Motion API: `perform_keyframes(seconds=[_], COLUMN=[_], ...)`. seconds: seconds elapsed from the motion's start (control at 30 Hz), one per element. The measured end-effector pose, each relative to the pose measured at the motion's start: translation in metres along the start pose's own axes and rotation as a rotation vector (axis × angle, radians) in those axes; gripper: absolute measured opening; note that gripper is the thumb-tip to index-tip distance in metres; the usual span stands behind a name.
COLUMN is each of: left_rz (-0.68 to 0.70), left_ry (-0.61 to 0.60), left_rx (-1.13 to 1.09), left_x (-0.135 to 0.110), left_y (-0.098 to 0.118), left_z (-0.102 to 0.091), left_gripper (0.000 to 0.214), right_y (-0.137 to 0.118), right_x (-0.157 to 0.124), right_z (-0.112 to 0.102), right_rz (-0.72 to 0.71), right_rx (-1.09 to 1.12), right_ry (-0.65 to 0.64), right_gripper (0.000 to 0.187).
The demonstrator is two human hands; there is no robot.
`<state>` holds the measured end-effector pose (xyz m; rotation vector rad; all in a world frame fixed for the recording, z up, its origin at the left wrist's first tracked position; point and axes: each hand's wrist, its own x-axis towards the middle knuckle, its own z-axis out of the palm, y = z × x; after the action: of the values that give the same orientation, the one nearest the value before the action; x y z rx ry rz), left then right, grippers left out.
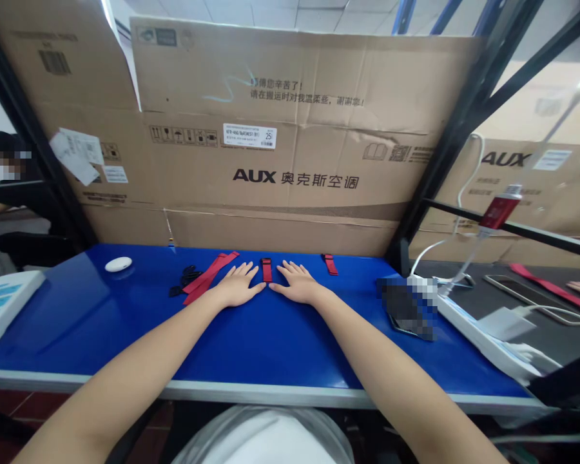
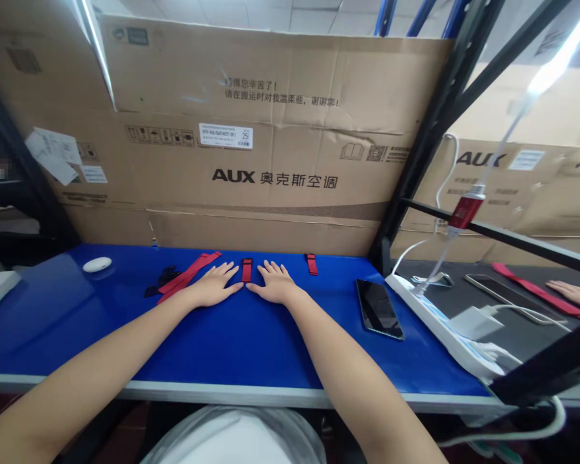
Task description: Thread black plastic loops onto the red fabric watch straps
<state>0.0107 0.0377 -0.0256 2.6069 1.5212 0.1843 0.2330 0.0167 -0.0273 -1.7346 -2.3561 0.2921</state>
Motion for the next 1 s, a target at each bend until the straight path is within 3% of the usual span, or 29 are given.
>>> perform_keyframes(seconds=[0.43, 0.57, 0.67, 0.73, 0.87, 1.0], left_rz=[0.007, -0.004, -0.167, -0.341, -0.583, -0.666], left_ry=[-0.010, 0.019, 0.177, 0.268, 0.197, 0.086], left_rx=[0.006, 0.039, 0.170, 0.282, 0.333, 0.268], left_x=[-0.001, 0.001, 0.000, -0.003, -0.007, -0.005], left_y=[0.001, 0.002, -0.004, -0.013, -0.035, -0.046], left_z=[0.000, -0.007, -0.022, -0.034, -0.051, -0.056], left_gripper=[0.084, 0.080, 0.070, 0.059, 0.054, 0.054], right_y=[-0.004, -0.021, -0.039, -0.048, -0.043, -0.012], right_x=[-0.002, -0.009, -0.014, -0.015, -0.017, -0.019], right_z=[-0.002, 0.001, 0.002, -0.002, -0.021, -0.042], right_rz=[-0.002, -0.018, -0.184, -0.208, 0.095, 0.358], right_rx=[-0.030, -0.077, -0.121, -0.142, -0.205, -0.237], right_ry=[0.011, 0.110, 0.160, 0.126, 0.033, -0.077], right_gripper=[0.089, 0.075, 0.057, 0.051, 0.046, 0.046])
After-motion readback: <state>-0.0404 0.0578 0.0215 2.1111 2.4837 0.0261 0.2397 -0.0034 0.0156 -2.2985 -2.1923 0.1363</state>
